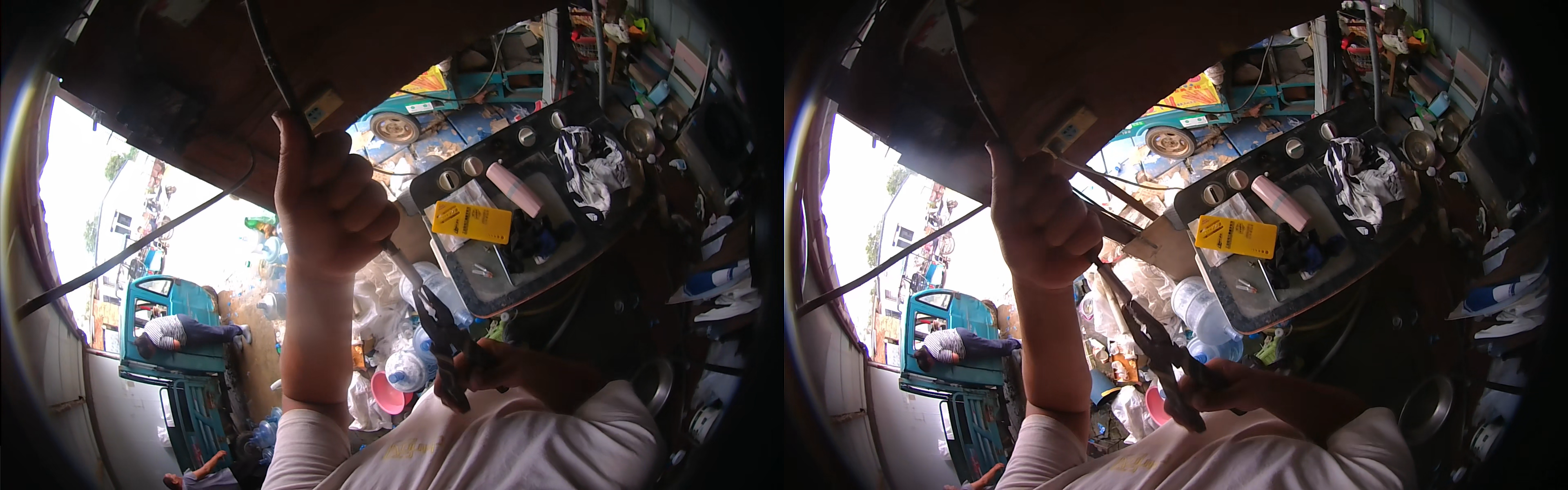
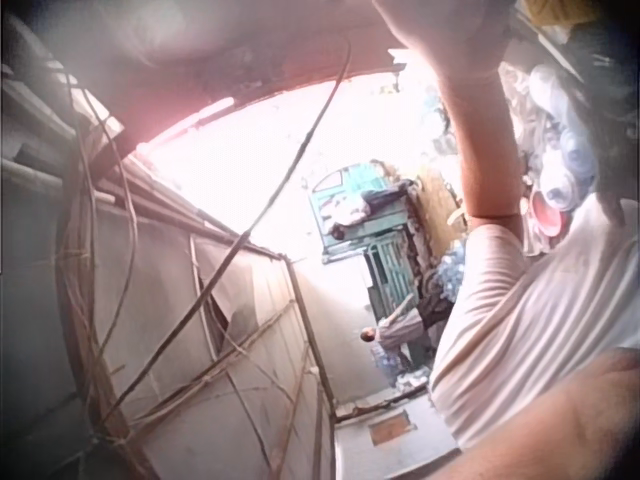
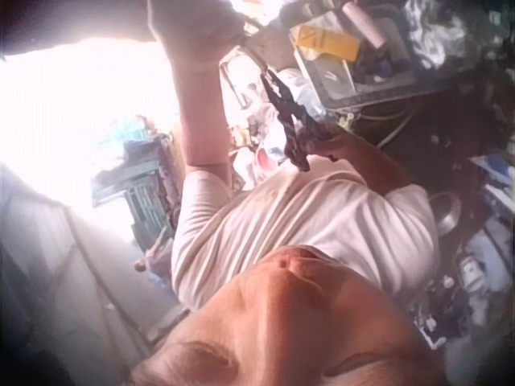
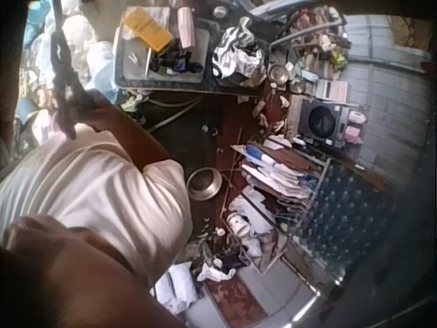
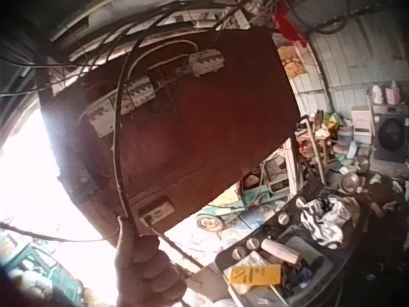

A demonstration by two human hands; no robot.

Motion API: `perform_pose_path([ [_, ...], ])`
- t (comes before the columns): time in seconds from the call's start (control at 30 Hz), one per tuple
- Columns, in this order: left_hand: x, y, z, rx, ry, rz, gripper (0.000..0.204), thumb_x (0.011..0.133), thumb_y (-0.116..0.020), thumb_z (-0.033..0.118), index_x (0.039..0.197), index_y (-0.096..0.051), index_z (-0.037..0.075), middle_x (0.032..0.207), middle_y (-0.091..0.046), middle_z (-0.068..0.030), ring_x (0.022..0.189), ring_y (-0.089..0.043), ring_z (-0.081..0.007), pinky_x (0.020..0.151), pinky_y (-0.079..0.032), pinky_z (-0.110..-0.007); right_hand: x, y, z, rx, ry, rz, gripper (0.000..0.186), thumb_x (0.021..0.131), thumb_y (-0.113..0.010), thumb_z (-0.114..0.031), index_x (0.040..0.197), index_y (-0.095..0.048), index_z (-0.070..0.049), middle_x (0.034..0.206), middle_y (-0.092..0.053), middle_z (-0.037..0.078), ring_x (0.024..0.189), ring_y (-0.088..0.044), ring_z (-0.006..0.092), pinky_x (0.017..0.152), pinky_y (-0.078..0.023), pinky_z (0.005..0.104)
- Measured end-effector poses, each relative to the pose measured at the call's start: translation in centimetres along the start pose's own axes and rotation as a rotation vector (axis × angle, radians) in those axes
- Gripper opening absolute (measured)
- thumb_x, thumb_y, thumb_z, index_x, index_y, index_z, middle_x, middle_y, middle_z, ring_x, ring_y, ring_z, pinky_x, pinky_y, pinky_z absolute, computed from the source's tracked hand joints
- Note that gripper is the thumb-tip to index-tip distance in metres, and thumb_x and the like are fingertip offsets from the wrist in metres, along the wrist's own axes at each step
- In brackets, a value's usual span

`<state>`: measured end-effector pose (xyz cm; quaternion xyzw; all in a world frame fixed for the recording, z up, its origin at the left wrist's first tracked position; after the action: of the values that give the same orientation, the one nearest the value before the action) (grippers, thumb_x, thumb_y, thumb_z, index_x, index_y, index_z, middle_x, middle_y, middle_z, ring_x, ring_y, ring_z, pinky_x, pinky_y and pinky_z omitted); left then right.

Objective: The person strips the outer insulation from a black electrical cable using a knife, then twists and manipulates the exposed inner wires. The person uses pliers to cut and adjust the cable ends while working at a cluttered counter.

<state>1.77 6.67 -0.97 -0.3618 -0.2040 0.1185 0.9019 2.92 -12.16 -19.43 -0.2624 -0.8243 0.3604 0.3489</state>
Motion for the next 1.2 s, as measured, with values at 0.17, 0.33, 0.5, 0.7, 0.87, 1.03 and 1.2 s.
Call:
perform_pose_path([
  [0.17, 0.1, 0.2, 0.3, 0.08, -0.057, 0.024, 0.052, 0.099, -0.025, 0.058, 0.064, -0.028, 0.019, 0.05, -0.015, 0.0064, 0.04, -0.011, -0.0094, 0.041, -0.01, -0.028, -1.1, 3.4, -1.7, -0.955, -0.041, 0.549, 0.015, 0.089, -0.066, -0.01, 0.098, -0.058, -0.003, 0.09, -0.061, 0.006, 0.081, -0.06, 0.014, 0.074, -0.048, 0.0273],
  [0.33, -0.3, 1.3, 0.0, 0.195, -0.221, 0.331, 0.052, 0.099, -0.028, 0.058, 0.063, -0.027, 0.02, 0.05, -0.015, 0.0063, 0.04, -0.011, -0.0096, 0.041, -0.01, -0.028, -1.9, 3.3, -6.1, -1.724, 0.354, 0.97, 0.025, 0.079, -0.072, -0.017, 0.096, -0.059, -0.003, 0.094, -0.056, 0.016, 0.086, -0.059, 0.0362, 0.073, -0.05, 0.0413],
  [0.5, 0.0, 1.2, -0.1, 0.219, -0.197, 0.314, 0.053, 0.098, -0.03, 0.059, 0.062, -0.027, 0.02, 0.048, -0.015, 0.0068, 0.039, -0.01, -0.0092, 0.04, -0.009, -0.028, -1.6, 2.4, -6.9, -1.644, 0.252, 0.918, 0.026, 0.081, -0.071, -0.018, 0.1, -0.059, -0.004, 0.099, -0.056, 0.016, 0.089, -0.058, 0.0368, 0.079, -0.049, 0.0422],
  [0.7, 0.1, 0.4, 1.0, 0.08, -0.103, 0.162, 0.054, 0.098, -0.029, 0.06, 0.061, -0.024, 0.021, 0.049, -0.012, 0.0075, 0.038, -0.007, -0.0083, 0.04, -0.006, -0.027, -2.5, 2.5, -2.4, -0.726, -0.095, 0.334, 0.035, 0.091, -0.065, -0.026, 0.117, -0.058, -0.004, 0.119, -0.059, 0.012, 0.109, -0.059, 0.0223, 0.091, -0.046, 0.0345],
  [0.87, 0.1, -0.3, 1.2, -0.008, -0.043, 0.058, 0.055, 0.098, -0.028, 0.061, 0.061, -0.022, 0.021, 0.05, -0.01, 0.0073, 0.039, -0.006, -0.008, 0.04, -0.005, -0.028, -2.9, 1.1, 0.7, 0.197, -0.084, -0.145, 0.04, 0.095, -0.051, -0.029, 0.117, -0.058, 0.004, 0.134, -0.041, 0.036, 0.124, -0.046, 0.0471, 0.103, -0.036, 0.0569],
  [1.03, -0.2, -0.7, 0.8, -0.064, -0.017, -0.019, 0.054, 0.098, -0.026, 0.062, 0.063, -0.024, 0.02, 0.05, -0.011, 0.0072, 0.038, -0.007, -0.0076, 0.04, -0.006, -0.027, -1.3, -0.5, -0.1, 0.457, -0.002, -0.336, 0.037, 0.096, -0.048, -0.025, 0.116, -0.056, 0.005, 0.125, -0.045, 0.042, 0.116, -0.051, 0.0492, 0.093, -0.043, 0.0585],
  [1.2, -0.7, -1.3, 0.6, -0.071, 0.004, -0.132, 0.052, 0.097, -0.025, 0.062, 0.068, -0.03, 0.019, 0.05, -0.014, 0.007, 0.037, -0.009, -0.0068, 0.039, -0.009, -0.026, 0.2, -1.6, 0.5, 0.639, 0.057, -0.473, 0.046, 0.096, -0.049, -0.036, 0.117, -0.052, 0.005, 0.11, -0.053, 0.036, 0.099, -0.061, 0.0437, 0.082, -0.05, 0.055],
])
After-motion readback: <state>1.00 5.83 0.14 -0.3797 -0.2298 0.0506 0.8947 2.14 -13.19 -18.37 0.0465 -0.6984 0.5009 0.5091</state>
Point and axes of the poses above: each hand's wrist, its own x-axis towards the middle knuckle, its own y-axis out of the back of the hand, z = x × y, the point moved 6 cm from there along x, towards the middle knuckle
